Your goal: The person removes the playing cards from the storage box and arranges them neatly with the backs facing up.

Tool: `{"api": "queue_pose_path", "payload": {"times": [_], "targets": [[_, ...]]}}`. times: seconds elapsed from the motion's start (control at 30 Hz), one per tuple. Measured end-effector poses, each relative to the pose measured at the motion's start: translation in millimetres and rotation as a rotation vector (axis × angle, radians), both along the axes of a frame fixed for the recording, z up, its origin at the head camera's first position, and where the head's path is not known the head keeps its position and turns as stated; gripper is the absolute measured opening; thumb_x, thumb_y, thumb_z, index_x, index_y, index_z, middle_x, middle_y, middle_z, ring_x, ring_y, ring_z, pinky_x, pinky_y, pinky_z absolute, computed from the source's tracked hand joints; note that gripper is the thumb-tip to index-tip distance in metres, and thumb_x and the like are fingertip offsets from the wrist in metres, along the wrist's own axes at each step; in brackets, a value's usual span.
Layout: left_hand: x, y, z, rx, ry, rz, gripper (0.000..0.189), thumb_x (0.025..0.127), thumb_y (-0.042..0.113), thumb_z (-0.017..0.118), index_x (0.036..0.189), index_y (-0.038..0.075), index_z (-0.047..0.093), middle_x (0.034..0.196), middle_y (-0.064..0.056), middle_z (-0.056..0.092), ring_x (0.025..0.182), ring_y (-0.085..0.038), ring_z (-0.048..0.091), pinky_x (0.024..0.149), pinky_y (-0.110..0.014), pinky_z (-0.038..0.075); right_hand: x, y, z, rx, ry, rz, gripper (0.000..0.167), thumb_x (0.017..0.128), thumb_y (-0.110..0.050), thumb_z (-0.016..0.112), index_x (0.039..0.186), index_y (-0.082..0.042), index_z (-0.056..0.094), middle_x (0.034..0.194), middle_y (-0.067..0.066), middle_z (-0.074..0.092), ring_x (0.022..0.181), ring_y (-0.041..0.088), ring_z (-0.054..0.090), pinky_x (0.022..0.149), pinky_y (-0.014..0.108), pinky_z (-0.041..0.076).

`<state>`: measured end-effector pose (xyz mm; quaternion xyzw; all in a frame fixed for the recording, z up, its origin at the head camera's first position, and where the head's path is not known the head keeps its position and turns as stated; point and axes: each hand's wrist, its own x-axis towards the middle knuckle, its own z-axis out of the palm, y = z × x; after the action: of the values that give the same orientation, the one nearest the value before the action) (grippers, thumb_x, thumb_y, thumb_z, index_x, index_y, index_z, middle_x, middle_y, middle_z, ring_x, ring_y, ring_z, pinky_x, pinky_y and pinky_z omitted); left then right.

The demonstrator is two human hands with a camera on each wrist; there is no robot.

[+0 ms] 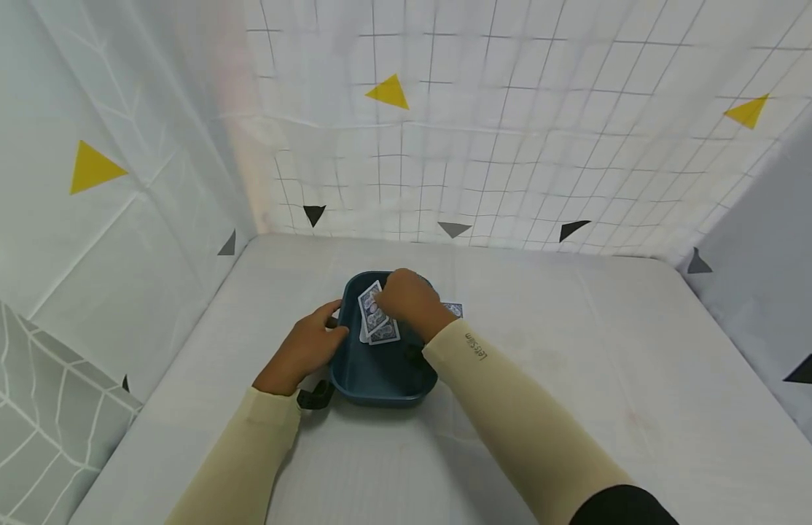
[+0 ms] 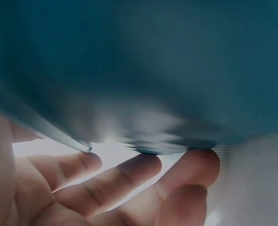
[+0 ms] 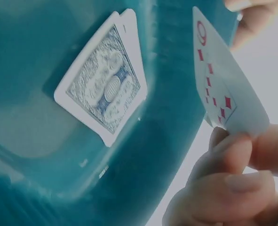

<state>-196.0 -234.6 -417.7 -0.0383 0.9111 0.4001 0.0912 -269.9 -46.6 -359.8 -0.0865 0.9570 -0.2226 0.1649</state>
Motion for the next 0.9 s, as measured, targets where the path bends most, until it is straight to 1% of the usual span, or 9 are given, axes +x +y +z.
{"api": "queue_pose_path", "payload": {"times": [0.1,0.3,0.4,0.5,0.6,0.7,0.8,0.9], "targets": [[-0.3,-0.5,0.0,0.001,0.000,0.003,0.066,0.108,0.032,0.051,0.170,0.021,0.031,0.156,-0.020,0.054,0.137,-0.042,0.057,0.106,-0.061,0.050,0.2,5,3.2,-0.033,0.009,-0.017,0.034,0.109,-0.033,0.059,0.097,-0.007,0.076,0.079,0.005,0.064,0.069,0.019,0.062,0.061,0.031,0.046],[0.3,-0.8,-0.6,0.003,-0.006,0.008,0.066,0.108,0.031,0.052,0.170,0.020,0.032,0.155,-0.020,0.055,0.135,-0.042,0.059,0.105,-0.060,0.051,1.2,18,5.0,-0.120,0.001,-0.037,0.038,0.111,-0.037,0.055,0.116,-0.003,0.072,0.092,0.008,0.068,0.083,0.023,0.066,0.072,0.035,0.050],[0.6,-0.5,-0.8,0.003,-0.006,0.011,0.066,0.108,0.031,0.052,0.170,0.020,0.032,0.154,-0.021,0.055,0.134,-0.042,0.059,0.104,-0.060,0.052,1.2,25,5.5,-0.173,-0.010,-0.047,0.041,0.112,-0.036,0.054,0.122,-0.002,0.072,0.096,0.008,0.068,0.089,0.024,0.067,0.075,0.036,0.052],[0.2,-0.9,-1.1,-0.002,-0.001,0.010,0.066,0.108,0.031,0.051,0.170,0.019,0.032,0.154,-0.020,0.056,0.133,-0.041,0.060,0.104,-0.059,0.052,-0.1,34,6.4,-0.225,-0.025,-0.077,0.042,0.112,-0.036,0.053,0.125,-0.001,0.071,0.100,0.010,0.069,0.093,0.026,0.066,0.079,0.038,0.053],[-0.3,-2.1,-1.7,-0.005,0.010,0.005,0.066,0.108,0.031,0.051,0.170,0.019,0.033,0.153,-0.020,0.057,0.131,-0.040,0.061,0.102,-0.058,0.053,-2.6,44,7.1,-0.229,-0.017,-0.098,0.045,0.112,-0.036,0.052,0.130,0.000,0.071,0.107,0.012,0.069,0.100,0.028,0.064,0.086,0.042,0.054],[-0.7,-3.6,-3.0,-0.002,0.018,0.002,0.066,0.108,0.031,0.052,0.170,0.020,0.033,0.152,-0.020,0.057,0.131,-0.040,0.061,0.101,-0.057,0.053,-5.7,56,7.9,-0.236,-0.036,-0.127,0.048,0.112,-0.037,0.050,0.136,0.001,0.069,0.113,0.013,0.068,0.104,0.030,0.062,0.091,0.048,0.055],[-0.9,-4.7,-4.4,0.004,0.015,0.001,0.065,0.108,0.031,0.052,0.170,0.022,0.033,0.152,-0.020,0.057,0.131,-0.040,0.061,0.100,-0.056,0.053,-8.9,68,8.0,-0.249,-0.062,-0.158,0.048,0.112,-0.036,0.049,0.137,0.000,0.068,0.111,0.013,0.066,0.101,0.030,0.061,0.091,0.049,0.056],[-0.8,-5.2,-5.0,0.008,0.007,0.006,0.065,0.108,0.031,0.052,0.170,0.022,0.033,0.153,-0.020,0.057,0.131,-0.040,0.061,0.100,-0.056,0.054,-13.6,82,5.3,-0.257,-0.087,-0.193,0.044,0.112,-0.036,0.048,0.129,-0.001,0.070,0.106,0.014,0.064,0.096,0.029,0.060,0.085,0.045,0.055]]}}
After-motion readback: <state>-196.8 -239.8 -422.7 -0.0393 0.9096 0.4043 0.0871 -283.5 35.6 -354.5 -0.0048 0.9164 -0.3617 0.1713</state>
